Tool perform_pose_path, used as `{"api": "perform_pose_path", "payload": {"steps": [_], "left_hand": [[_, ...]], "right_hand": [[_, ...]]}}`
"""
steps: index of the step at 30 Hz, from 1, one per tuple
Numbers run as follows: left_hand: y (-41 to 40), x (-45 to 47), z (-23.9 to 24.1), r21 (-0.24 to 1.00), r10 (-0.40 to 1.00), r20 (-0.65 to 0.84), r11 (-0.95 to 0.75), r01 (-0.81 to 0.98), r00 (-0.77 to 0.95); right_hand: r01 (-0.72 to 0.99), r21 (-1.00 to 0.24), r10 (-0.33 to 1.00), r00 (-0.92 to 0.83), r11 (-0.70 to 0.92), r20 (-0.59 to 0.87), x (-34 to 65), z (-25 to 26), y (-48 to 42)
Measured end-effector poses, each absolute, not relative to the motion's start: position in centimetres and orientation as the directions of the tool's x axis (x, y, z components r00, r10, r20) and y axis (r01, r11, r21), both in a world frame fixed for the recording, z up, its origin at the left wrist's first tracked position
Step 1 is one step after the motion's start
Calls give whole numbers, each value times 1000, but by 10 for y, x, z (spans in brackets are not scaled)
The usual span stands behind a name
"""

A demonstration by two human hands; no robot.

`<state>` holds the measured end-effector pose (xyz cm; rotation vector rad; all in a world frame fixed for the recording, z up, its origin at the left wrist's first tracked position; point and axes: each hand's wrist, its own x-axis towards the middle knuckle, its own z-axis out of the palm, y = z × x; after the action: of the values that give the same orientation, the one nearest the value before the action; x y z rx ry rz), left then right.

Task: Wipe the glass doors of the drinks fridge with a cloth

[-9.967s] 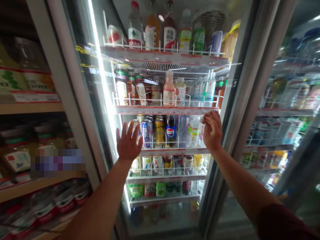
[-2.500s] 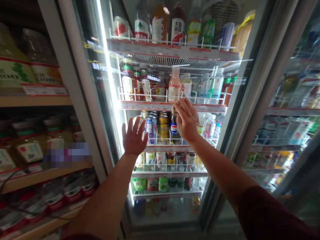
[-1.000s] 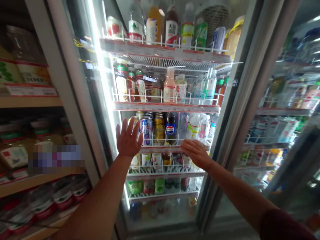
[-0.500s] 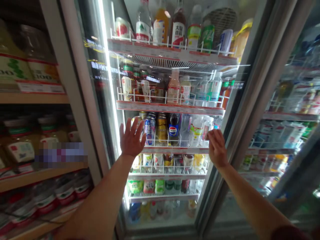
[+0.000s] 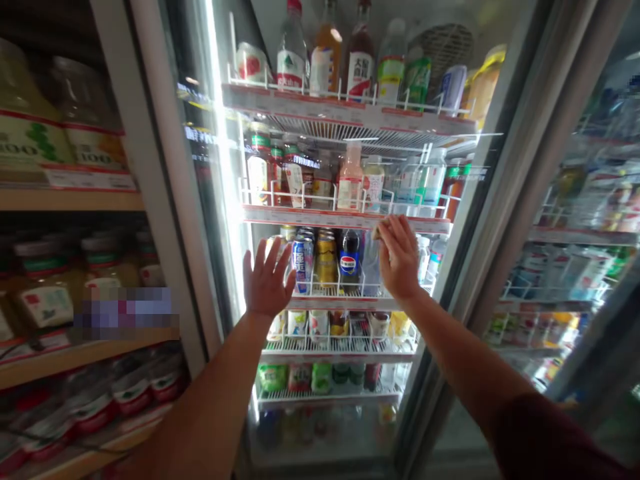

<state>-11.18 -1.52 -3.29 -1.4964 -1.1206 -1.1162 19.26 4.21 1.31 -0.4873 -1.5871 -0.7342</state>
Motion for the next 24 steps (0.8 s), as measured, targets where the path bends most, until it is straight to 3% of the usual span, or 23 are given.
{"api": "perform_pose_path", "payload": {"steps": [6,8,11,13,15,17,19,21,24], "left_hand": [[-16,-112,-32,-152,145,974,-149,977,174],[-17,-112,-32,-156,139,974,-149,977,176],[-17,-112,-32,-174,118,975,-139,975,190],[-17,-112,-32,-178,119,974,-136,975,194],[-17,-111,-33,-170,127,974,-140,975,188],[-17,-111,-33,-170,121,975,-135,976,187],[-17,-110,-32,-179,108,975,-129,975,194],[-17,-110,-32,-191,85,976,-123,974,202],[-17,-110,-32,-194,84,975,-121,974,205]], "right_hand": [[474,453,-79,-620,755,780,159,-22,26],[505,405,-73,-555,762,829,155,-3,28],[610,222,-52,-283,761,958,144,41,35],[632,168,-47,-203,757,978,133,48,35],[592,268,-73,-332,760,941,123,30,30],[472,448,-129,-565,760,815,121,4,24],[371,549,-167,-696,749,698,128,-9,22],[415,515,-153,-649,750,745,141,3,26],[580,310,-117,-346,753,931,157,34,34]]}}
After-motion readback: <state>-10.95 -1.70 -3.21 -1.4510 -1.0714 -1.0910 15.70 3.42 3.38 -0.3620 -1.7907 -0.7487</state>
